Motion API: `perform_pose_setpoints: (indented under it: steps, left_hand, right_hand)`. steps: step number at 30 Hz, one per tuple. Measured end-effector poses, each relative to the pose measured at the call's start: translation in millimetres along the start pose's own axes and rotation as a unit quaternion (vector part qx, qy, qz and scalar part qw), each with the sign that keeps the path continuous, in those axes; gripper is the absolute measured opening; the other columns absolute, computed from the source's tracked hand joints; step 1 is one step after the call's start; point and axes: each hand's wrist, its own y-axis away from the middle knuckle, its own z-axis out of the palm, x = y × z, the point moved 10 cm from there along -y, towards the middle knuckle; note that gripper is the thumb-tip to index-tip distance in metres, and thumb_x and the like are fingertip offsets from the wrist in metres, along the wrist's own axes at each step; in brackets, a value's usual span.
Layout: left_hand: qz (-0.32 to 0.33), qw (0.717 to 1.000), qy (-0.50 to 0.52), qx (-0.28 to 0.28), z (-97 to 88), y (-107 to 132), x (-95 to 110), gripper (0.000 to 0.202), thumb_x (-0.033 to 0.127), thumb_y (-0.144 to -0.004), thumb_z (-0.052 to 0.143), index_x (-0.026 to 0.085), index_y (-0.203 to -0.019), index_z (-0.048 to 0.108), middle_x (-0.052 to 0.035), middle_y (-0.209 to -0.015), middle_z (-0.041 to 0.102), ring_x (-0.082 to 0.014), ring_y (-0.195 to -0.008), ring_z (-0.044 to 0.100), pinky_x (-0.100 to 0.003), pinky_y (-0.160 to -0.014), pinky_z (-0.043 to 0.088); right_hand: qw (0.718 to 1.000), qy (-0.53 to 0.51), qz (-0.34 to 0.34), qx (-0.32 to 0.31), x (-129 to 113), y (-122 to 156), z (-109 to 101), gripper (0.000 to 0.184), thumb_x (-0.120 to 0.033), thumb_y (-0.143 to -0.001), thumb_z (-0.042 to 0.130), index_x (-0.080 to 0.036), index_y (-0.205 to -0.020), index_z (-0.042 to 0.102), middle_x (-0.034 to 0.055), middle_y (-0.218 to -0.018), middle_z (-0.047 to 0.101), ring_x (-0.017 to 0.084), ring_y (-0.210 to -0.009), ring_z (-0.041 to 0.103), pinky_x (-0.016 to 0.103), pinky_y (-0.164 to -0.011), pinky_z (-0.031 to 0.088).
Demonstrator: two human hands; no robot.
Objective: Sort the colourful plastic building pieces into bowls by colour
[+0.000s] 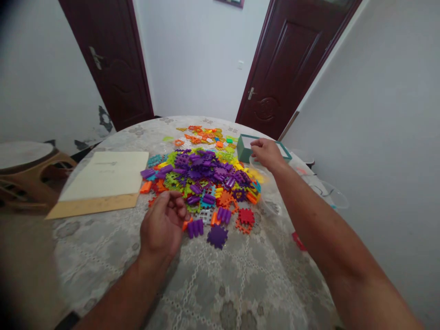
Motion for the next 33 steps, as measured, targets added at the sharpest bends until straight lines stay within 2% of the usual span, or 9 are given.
perform_pose_setpoints:
  steps: [5, 7, 10, 17, 22, 25, 27, 30, 33]
  left_hand:
    - [0.026, 1.0, 0.015, 0.005, -2.0, -4.9, 6.6, 0.027, 0.045, -0.087, 0.07, 0.019, -0.088, 0.064, 0.0046, -0.069, 0.057, -0.008, -0.051, 0.051, -0.022, -0.047, 0.043]
    - [0.035, 0.999, 0.017, 0.006, -2.7, -6.2, 8.2, 0.028, 0.046, -0.087, 0.07, 0.018, -0.088, 0.064, 0.0048, -0.068, 0.058, -0.0078, -0.05, 0.051, -0.022, -0.046, 0.043]
    - [0.047, 0.999, 0.023, 0.002, -1.7, -6.4, 9.5, 0.028, 0.046, -0.088, 0.069, 0.018, -0.089, 0.065, 0.0048, -0.068, 0.058, -0.0077, -0.049, 0.05, -0.022, -0.046, 0.042]
    - [0.079, 0.996, -0.011, -0.025, 2.6, -0.1, 34.5, 0.02, 0.036, -0.083, 0.071, 0.019, -0.09, 0.065, 0.0042, -0.072, 0.059, -0.0091, -0.053, 0.052, -0.022, -0.049, 0.044]
    - [0.077, 0.968, -0.228, -0.074, -4.1, -4.2, 57.0, 0.017, 0.032, -0.08, 0.073, 0.019, -0.091, 0.071, -0.0018, -0.081, 0.069, -0.0138, -0.061, 0.059, -0.024, -0.053, 0.046]
    - [0.127, 0.895, -0.415, -0.105, -9.1, -6.8, 62.9, 0.011, 0.029, -0.081, 0.074, 0.021, -0.088, 0.074, -0.0026, -0.079, 0.07, -0.018, -0.069, 0.061, -0.026, -0.062, 0.046]
    - [0.167, 0.805, -0.551, -0.141, -6.6, -3.6, 56.4, 0.009, 0.028, -0.086, 0.071, 0.023, -0.093, 0.074, -0.0035, -0.087, 0.071, -0.0215, -0.082, 0.064, -0.029, -0.074, 0.048]
    - [0.182, 0.64, -0.721, -0.195, -5.1, 5.0, 30.9, 0.019, 0.027, -0.095, 0.059, 0.023, -0.11, 0.07, -0.007, -0.111, 0.072, -0.0256, -0.104, 0.066, -0.035, -0.09, 0.049]
    - [0.178, 0.537, -0.793, -0.225, -6.2, 12.6, 10.4, 0.027, 0.031, -0.098, 0.057, 0.021, -0.123, 0.065, -0.0108, -0.124, 0.067, -0.0274, -0.114, 0.066, -0.037, -0.092, 0.05]
  right_hand:
    - [0.968, 0.066, -0.158, -0.181, -56.2, 130.7, 47.6, 0.016, -0.017, -0.086, 0.075, -0.024, -0.099, 0.08, 0.0056, -0.094, 0.076, 0.021, -0.085, 0.067, 0.03, -0.073, 0.052]
    - [0.947, 0.072, -0.197, -0.244, -61.5, 181.5, 68.0, 0.019, -0.02, -0.088, 0.073, -0.027, -0.104, 0.079, 0.0048, -0.101, 0.077, 0.022, -0.089, 0.068, 0.034, -0.08, 0.052]
    - [0.933, 0.096, -0.228, -0.262, -54.1, 228.9, 87.9, 0.025, -0.02, -0.091, 0.068, -0.027, -0.114, 0.075, 0.0067, -0.112, 0.076, 0.025, -0.1, 0.068, 0.039, -0.09, 0.052]
    - [0.925, 0.18, -0.259, -0.21, -32.0, 249.2, 110.1, 0.027, -0.025, -0.099, 0.059, -0.023, -0.125, 0.068, 0.0118, -0.128, 0.067, 0.025, -0.115, 0.065, 0.037, -0.097, 0.051]
    - [0.907, 0.248, -0.251, -0.23, -19.4, 245.1, 116.1, 0.028, -0.022, -0.103, 0.05, -0.021, -0.123, 0.07, 0.0119, -0.129, 0.066, 0.023, -0.109, 0.067, 0.032, -0.091, 0.05]
    - [0.905, 0.277, -0.23, -0.226, -11.8, 237.4, 109.0, 0.028, -0.023, -0.103, 0.049, -0.019, -0.121, 0.07, 0.0125, -0.126, 0.067, 0.024, -0.108, 0.067, 0.032, -0.091, 0.049]
    - [0.905, 0.297, -0.212, -0.218, -7.0, 230.2, 101.9, 0.028, -0.023, -0.103, 0.048, -0.019, -0.12, 0.07, 0.0124, -0.123, 0.068, 0.024, -0.11, 0.066, 0.032, -0.092, 0.048]
    - [0.904, 0.329, -0.176, -0.209, 1.2, 220.0, 92.6, 0.028, -0.024, -0.104, 0.046, -0.019, -0.116, 0.071, 0.0118, -0.117, 0.071, 0.023, -0.11, 0.065, 0.031, -0.092, 0.046]
    - [0.895, 0.356, -0.157, -0.218, 5.3, 218.6, 92.5, 0.026, -0.027, -0.103, 0.048, -0.019, -0.112, 0.071, 0.0117, -0.116, 0.072, 0.024, -0.109, 0.066, 0.031, -0.09, 0.046]
